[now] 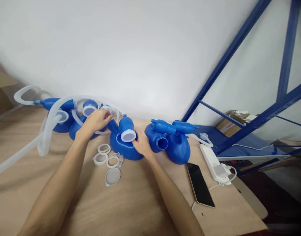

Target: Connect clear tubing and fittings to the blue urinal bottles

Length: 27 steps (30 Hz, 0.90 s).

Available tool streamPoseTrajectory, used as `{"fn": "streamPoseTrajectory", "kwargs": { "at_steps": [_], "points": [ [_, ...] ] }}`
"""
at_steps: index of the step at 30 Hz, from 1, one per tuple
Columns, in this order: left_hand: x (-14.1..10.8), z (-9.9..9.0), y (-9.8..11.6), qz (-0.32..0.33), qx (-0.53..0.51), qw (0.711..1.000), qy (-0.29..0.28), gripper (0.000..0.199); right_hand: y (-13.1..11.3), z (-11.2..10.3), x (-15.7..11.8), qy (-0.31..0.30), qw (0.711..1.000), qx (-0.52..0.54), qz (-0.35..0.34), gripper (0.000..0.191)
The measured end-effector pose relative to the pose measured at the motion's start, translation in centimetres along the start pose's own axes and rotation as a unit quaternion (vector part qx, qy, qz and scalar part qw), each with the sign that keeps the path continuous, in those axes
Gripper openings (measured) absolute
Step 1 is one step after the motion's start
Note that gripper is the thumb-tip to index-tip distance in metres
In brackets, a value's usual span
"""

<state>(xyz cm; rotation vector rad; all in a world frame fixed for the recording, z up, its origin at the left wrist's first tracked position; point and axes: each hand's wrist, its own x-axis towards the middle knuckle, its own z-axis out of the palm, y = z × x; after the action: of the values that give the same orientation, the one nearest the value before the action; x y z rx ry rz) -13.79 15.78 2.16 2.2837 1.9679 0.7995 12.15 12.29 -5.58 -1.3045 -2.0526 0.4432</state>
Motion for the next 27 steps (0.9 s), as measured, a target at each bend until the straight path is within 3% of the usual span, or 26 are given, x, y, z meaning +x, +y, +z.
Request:
{"fn": "streamPoseTrajectory", "kwargs": {
  "at_steps": [6,18,27],
  "points": [
    [-0.7,-0.6,-0.5,0.011,-0.053,0.997,-0.062,0.044,0.1,-0.1,-0.1,-0.004,1.000,0.012,-0.012,0.039],
    [-2.0,0.0,-0.8,-0.020,-0.143,0.987,-0.067,0.052,-0.1,-0.6,-0.3,-0.011,0.999,0.019,-0.025,0.033],
    [-1.6,0.9,-1.2,-0.080,-0.250,0.962,-0.079,0.050,-0.3,-0.8,-0.3,-0.017,0.999,0.013,-0.031,0.031]
  ]
}}
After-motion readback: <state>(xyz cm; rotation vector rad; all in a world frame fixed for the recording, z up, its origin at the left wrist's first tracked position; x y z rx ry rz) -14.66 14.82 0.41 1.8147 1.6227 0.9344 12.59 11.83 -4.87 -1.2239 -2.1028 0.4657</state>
